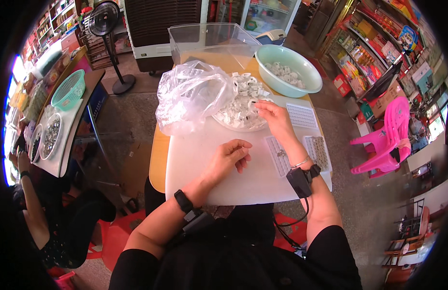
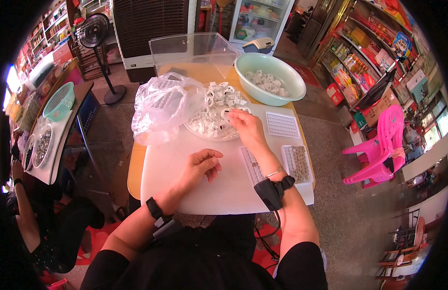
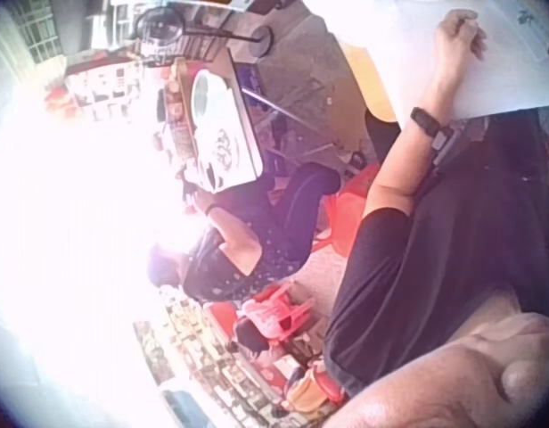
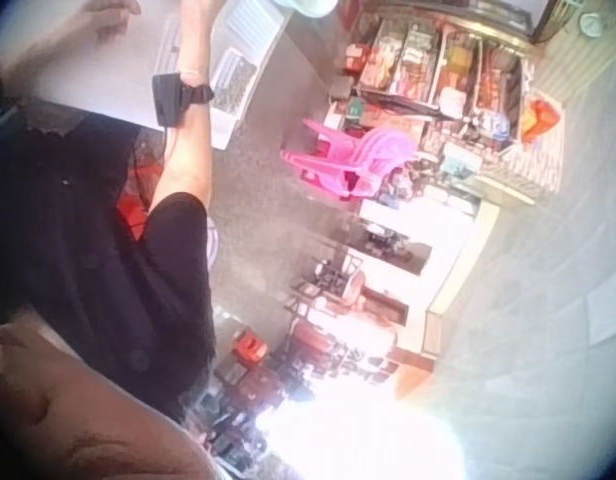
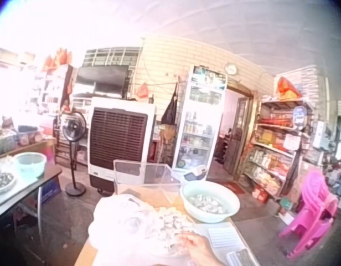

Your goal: Assembling small electronic or mechanical components by placing sensors or boards into white plastic housings.

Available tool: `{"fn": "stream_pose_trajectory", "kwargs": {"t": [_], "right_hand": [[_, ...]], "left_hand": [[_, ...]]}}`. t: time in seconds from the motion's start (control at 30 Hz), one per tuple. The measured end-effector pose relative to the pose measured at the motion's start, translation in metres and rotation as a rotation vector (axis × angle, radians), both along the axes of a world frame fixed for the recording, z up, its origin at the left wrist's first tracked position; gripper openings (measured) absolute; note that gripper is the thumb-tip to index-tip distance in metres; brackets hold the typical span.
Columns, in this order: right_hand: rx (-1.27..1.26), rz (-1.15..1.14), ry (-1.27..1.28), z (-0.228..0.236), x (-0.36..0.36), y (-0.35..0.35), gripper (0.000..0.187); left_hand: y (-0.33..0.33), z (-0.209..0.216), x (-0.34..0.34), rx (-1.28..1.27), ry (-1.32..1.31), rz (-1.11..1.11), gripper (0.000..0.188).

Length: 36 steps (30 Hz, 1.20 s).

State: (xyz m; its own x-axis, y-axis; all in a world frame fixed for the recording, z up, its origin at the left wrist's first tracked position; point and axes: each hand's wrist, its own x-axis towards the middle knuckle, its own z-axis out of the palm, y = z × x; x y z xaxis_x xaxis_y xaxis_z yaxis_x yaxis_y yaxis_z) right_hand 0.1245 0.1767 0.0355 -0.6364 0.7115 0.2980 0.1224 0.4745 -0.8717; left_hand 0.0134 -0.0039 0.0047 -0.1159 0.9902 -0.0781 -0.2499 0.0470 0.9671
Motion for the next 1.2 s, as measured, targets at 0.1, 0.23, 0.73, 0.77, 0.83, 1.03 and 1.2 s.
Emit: {"fn": "stream_pose_trajectory", "kwargs": {"t": [0.1,0.23,0.73,0.77,0.83,1.03,1.2], "right_hand": [[-0.213,-0.054,0.083,0.007,0.007,-0.015,0.022],[-0.508,-0.056,0.204,0.022,0.025,-0.057,0.021],[-0.291,-0.120,0.146,0.019,0.051,-0.130,0.014],[-0.292,-0.135,0.145,0.021,0.052,-0.131,0.014],[-0.315,-0.095,0.069,0.026,0.054,-0.133,0.011],[-0.120,-0.353,0.103,0.006,0.092,-0.100,0.010],[0.163,-0.590,-0.131,-0.008,0.130,-0.083,0.008]], "left_hand": [[-0.002,0.002,0.000,0.000,-0.026,0.018,0.024],[-0.003,0.004,0.003,0.043,-0.161,0.169,0.027],[-0.003,0.001,-0.005,-0.036,-0.561,-0.288,0.030],[-0.003,0.001,-0.005,-0.045,-0.560,-0.305,0.029],[-0.005,0.001,-0.005,-0.050,-0.556,-0.303,0.029],[-0.004,0.000,-0.010,0.002,-0.603,-0.238,0.027],[-0.001,0.001,-0.009,0.017,-0.630,-0.220,0.024]]}}
